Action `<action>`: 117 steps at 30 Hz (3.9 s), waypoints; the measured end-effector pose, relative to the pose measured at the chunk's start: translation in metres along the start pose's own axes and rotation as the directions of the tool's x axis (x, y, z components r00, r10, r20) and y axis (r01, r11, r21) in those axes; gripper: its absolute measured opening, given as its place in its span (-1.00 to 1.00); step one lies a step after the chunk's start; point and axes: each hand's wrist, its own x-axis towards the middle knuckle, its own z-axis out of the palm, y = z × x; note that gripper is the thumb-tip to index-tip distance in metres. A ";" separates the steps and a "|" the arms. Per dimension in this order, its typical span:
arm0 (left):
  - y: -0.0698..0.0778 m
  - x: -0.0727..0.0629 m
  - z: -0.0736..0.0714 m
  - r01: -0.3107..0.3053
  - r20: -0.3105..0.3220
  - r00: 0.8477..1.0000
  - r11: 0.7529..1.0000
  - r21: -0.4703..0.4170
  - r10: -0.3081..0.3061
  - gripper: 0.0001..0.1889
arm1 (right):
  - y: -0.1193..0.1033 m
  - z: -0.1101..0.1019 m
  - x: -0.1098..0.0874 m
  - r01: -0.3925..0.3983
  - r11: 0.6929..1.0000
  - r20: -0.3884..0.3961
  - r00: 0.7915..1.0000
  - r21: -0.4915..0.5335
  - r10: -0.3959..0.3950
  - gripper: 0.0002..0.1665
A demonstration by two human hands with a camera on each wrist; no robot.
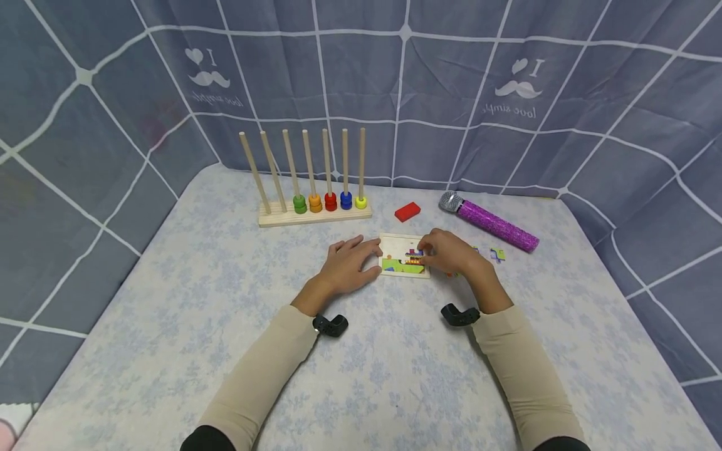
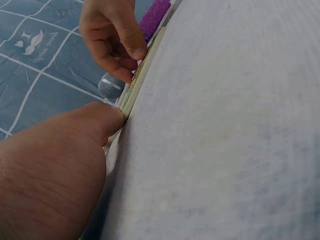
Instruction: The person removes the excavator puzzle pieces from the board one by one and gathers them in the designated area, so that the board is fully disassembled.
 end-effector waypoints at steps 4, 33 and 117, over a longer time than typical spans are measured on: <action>-0.001 0.000 0.000 -0.005 -0.007 1.000 1.000 0.001 0.005 -0.65 | 0.002 0.002 0.001 0.001 0.999 -0.012 1.000 0.039 -0.001 -0.68; -0.003 0.002 0.002 -0.002 0.006 1.000 1.000 0.008 0.001 -0.62 | -0.011 -0.003 -0.005 0.021 0.998 -0.027 0.999 -0.059 -0.022 -0.73; -0.002 0.003 -0.002 0.013 0.026 1.000 1.000 0.017 -0.014 -0.60 | 0.011 0.000 -0.004 0.081 0.981 -0.082 0.994 0.175 -0.067 -0.91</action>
